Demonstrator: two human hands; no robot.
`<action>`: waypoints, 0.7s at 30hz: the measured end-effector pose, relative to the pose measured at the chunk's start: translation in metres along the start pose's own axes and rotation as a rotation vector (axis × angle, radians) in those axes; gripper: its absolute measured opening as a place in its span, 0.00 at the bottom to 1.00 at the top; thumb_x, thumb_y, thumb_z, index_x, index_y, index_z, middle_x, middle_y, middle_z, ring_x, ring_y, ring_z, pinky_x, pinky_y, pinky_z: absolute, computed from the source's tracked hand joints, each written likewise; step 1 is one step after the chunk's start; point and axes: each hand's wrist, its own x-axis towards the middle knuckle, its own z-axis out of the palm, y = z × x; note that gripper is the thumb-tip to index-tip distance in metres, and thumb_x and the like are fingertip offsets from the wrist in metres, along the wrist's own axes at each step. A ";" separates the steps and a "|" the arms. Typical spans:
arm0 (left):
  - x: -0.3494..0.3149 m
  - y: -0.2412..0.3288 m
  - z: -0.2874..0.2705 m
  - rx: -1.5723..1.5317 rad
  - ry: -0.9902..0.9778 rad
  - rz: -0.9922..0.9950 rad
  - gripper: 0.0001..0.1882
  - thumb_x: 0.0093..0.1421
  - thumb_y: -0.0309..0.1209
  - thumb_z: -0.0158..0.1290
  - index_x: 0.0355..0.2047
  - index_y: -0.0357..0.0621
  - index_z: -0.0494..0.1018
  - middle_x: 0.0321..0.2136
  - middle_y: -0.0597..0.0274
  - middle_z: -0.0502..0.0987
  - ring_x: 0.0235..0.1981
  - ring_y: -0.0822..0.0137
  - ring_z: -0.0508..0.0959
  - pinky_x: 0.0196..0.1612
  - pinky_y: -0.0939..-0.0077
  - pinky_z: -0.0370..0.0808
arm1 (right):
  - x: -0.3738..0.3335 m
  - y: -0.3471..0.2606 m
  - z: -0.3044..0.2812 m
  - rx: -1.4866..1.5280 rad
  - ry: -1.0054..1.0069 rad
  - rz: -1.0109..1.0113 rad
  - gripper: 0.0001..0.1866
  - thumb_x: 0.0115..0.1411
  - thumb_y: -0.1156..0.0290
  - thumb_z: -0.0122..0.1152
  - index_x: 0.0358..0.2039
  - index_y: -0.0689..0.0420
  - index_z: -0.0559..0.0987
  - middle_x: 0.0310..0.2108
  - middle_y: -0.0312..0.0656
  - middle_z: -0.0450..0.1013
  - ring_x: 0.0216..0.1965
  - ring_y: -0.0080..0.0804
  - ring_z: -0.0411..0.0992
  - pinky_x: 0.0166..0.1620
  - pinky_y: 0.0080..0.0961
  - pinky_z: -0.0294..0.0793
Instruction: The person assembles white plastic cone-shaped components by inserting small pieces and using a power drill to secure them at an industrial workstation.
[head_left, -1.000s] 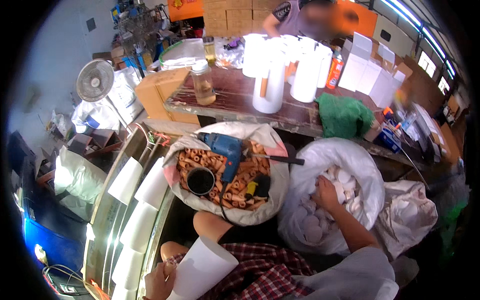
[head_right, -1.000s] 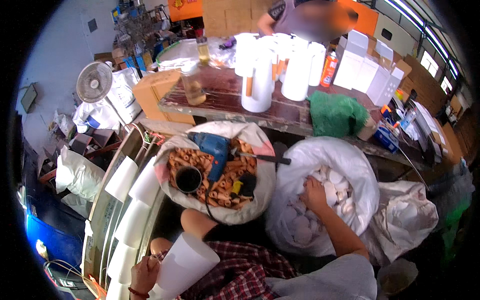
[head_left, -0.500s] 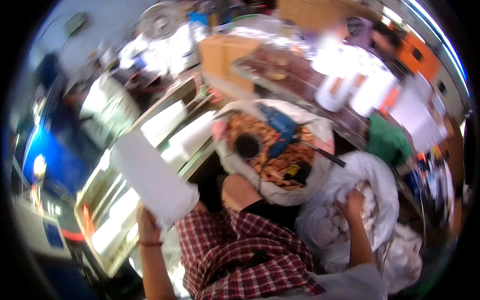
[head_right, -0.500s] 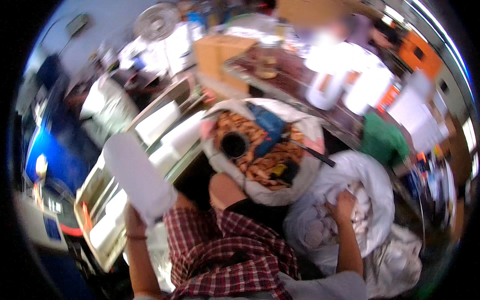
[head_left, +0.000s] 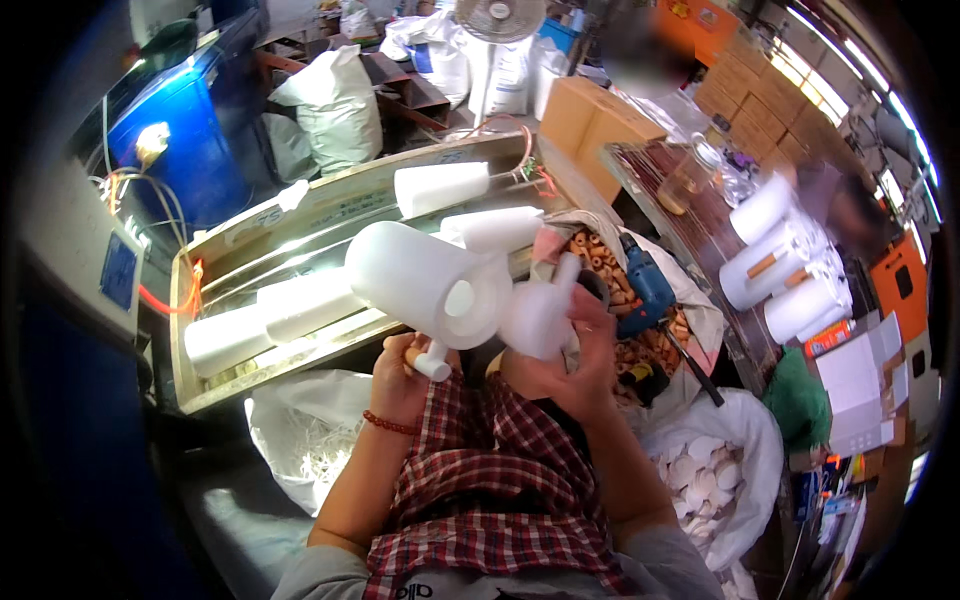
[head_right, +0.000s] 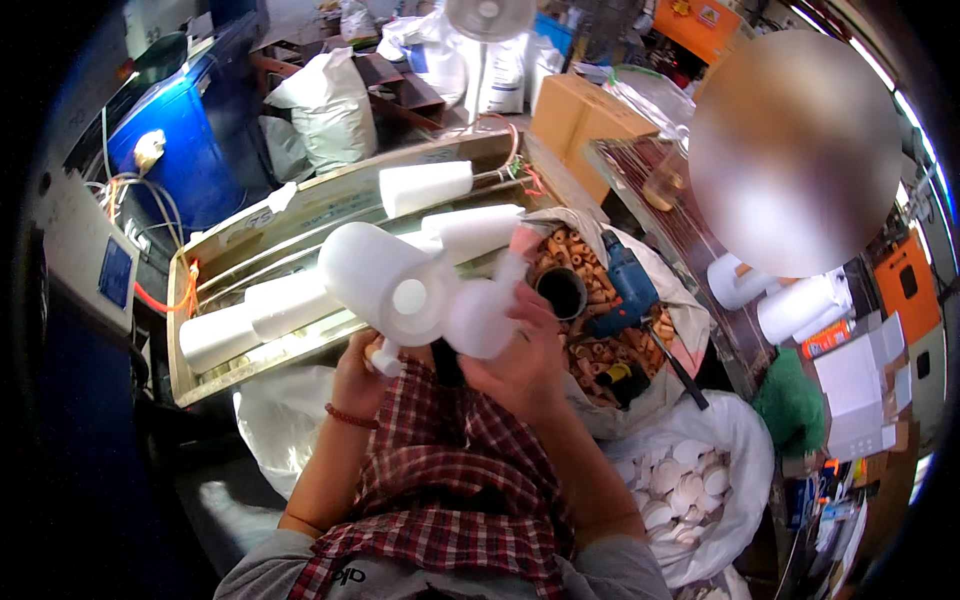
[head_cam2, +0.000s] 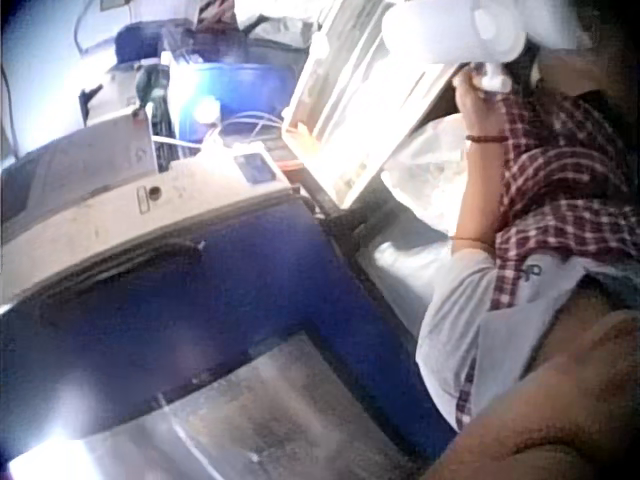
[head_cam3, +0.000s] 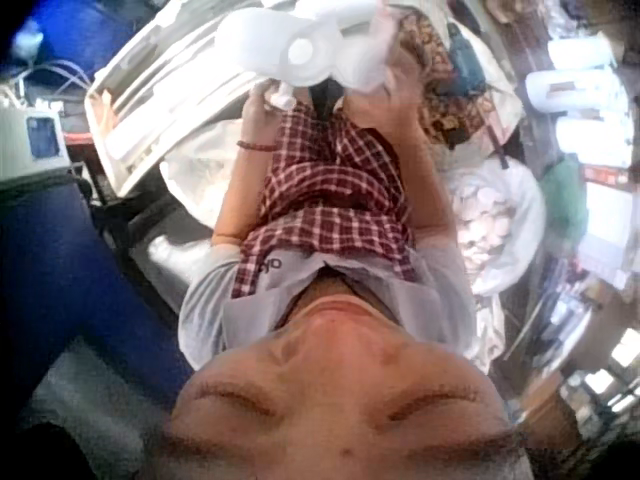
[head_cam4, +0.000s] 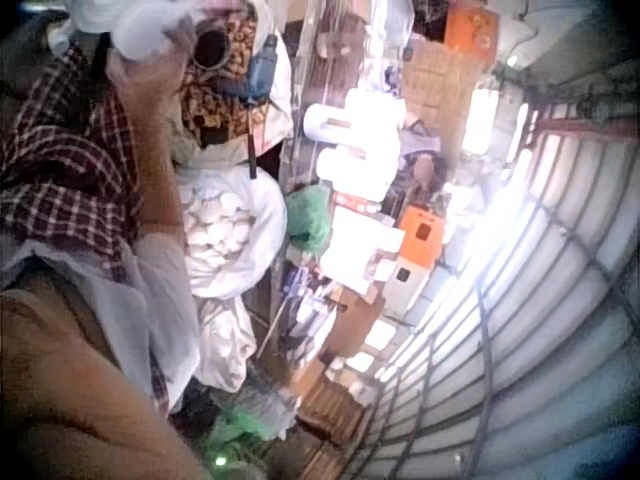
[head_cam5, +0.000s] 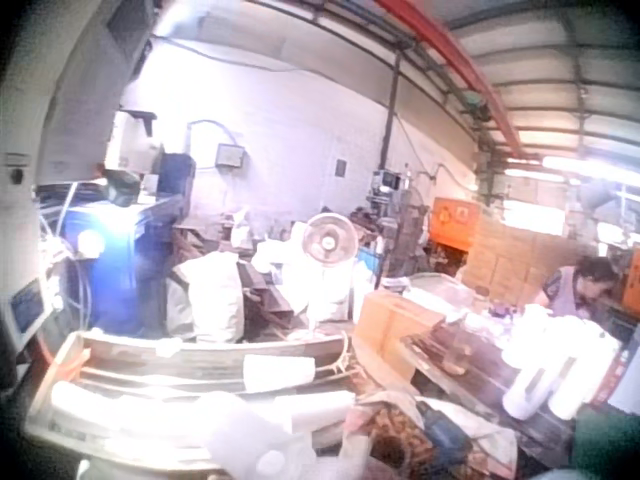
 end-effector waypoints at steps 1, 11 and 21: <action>-0.002 0.000 -0.002 -0.007 -0.023 0.000 0.11 0.62 0.30 0.44 0.42 0.37 0.64 0.37 0.58 0.72 0.36 0.66 0.74 0.39 0.70 0.74 | 0.013 -0.010 0.016 0.023 -0.033 -0.017 0.37 0.39 0.75 0.70 0.50 0.61 0.61 0.54 0.50 0.61 0.55 0.40 0.61 0.57 0.37 0.60; -0.021 0.014 0.001 0.126 0.014 0.242 0.13 0.61 0.29 0.45 0.40 0.30 0.63 0.34 0.53 0.75 0.41 0.62 0.76 0.42 0.70 0.77 | 0.034 -0.025 0.030 -0.420 -0.310 -0.105 0.41 0.40 0.64 0.72 0.55 0.57 0.64 0.51 0.51 0.63 0.52 0.49 0.62 0.53 0.42 0.64; -0.028 0.030 0.002 0.149 0.121 0.231 0.16 0.61 0.33 0.48 0.42 0.31 0.66 0.36 0.55 0.74 0.37 0.65 0.76 0.41 0.72 0.77 | 0.051 -0.025 0.044 -0.485 -0.457 -0.326 0.39 0.41 0.66 0.72 0.54 0.56 0.66 0.51 0.52 0.62 0.50 0.50 0.64 0.48 0.39 0.70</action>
